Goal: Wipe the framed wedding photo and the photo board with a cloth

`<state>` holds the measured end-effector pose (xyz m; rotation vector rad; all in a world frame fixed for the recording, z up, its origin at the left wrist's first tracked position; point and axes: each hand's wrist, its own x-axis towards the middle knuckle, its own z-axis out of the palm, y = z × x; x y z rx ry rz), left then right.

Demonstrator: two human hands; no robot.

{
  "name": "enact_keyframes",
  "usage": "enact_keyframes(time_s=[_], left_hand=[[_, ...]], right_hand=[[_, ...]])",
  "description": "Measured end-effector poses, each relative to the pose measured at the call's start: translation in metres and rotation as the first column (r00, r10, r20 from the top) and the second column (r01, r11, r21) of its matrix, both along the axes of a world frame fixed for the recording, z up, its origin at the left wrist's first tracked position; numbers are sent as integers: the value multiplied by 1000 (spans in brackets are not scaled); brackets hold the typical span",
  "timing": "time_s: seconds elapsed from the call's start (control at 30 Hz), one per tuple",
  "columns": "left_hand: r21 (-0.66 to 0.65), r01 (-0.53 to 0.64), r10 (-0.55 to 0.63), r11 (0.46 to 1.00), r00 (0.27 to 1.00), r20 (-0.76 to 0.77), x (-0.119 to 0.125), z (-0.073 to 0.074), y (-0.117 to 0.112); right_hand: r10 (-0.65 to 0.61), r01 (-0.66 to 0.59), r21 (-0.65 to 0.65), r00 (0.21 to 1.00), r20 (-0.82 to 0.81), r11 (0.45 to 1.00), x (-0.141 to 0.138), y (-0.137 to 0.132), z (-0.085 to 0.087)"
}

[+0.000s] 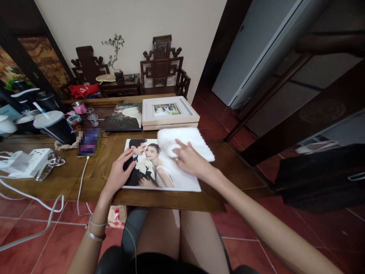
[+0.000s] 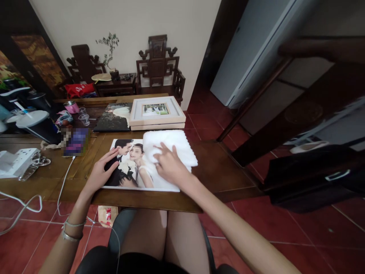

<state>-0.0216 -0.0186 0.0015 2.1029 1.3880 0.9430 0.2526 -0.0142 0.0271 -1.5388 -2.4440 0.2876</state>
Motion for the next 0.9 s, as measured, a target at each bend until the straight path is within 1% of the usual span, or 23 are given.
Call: enact_keyframes(time_s=[0.13, 0.23, 0.3, 0.37, 0.43, 0.5, 0.6, 0.7, 0.77, 0.83, 0.9], left_hand=[[8, -11, 11, 1000, 1000, 6, 2, 1, -1], [3, -13, 13, 1000, 1000, 4, 2, 2, -1], [1, -5, 5, 1000, 1000, 1, 3, 2, -1], [7, 3, -3, 1000, 1000, -4, 2, 1, -1], [15, 12, -12, 1000, 1000, -14, 2, 0, -1], [20, 15, -14, 1000, 1000, -20, 1, -1, -1], [18, 15, -15, 1000, 1000, -20, 0, -2, 0], [16, 16, -16, 1000, 1000, -20, 0, -2, 0], [15, 15, -15, 1000, 1000, -22, 0, -1, 0], [17, 20, -19, 1000, 999, -26, 0, -1, 0], [23, 22, -21, 1000, 999, -31, 0, 0, 0]], right_hand=[[45, -43, 68, 998, -32, 997, -4, -68, -13], [94, -89, 99, 994, -52, 991, -11, -117, -13], [139, -131, 116, 988, -66, 985, -16, -138, -10], [172, -163, 114, 982, -73, 980, -19, -146, -6], [167, -159, 104, 983, -73, 982, -20, -138, -1], [137, -130, 100, 988, -67, 986, -19, -116, 2], [90, -84, 99, 995, -52, 992, -14, -67, 6], [28, -28, 74, 1000, -1, 997, -11, -15, 7], [-15, 13, 71, 999, 30, 997, -10, 9, 6], [-53, 48, 82, 997, 49, 995, -11, 19, 3], [-73, 67, 96, 996, 59, 993, -12, 13, -1]])
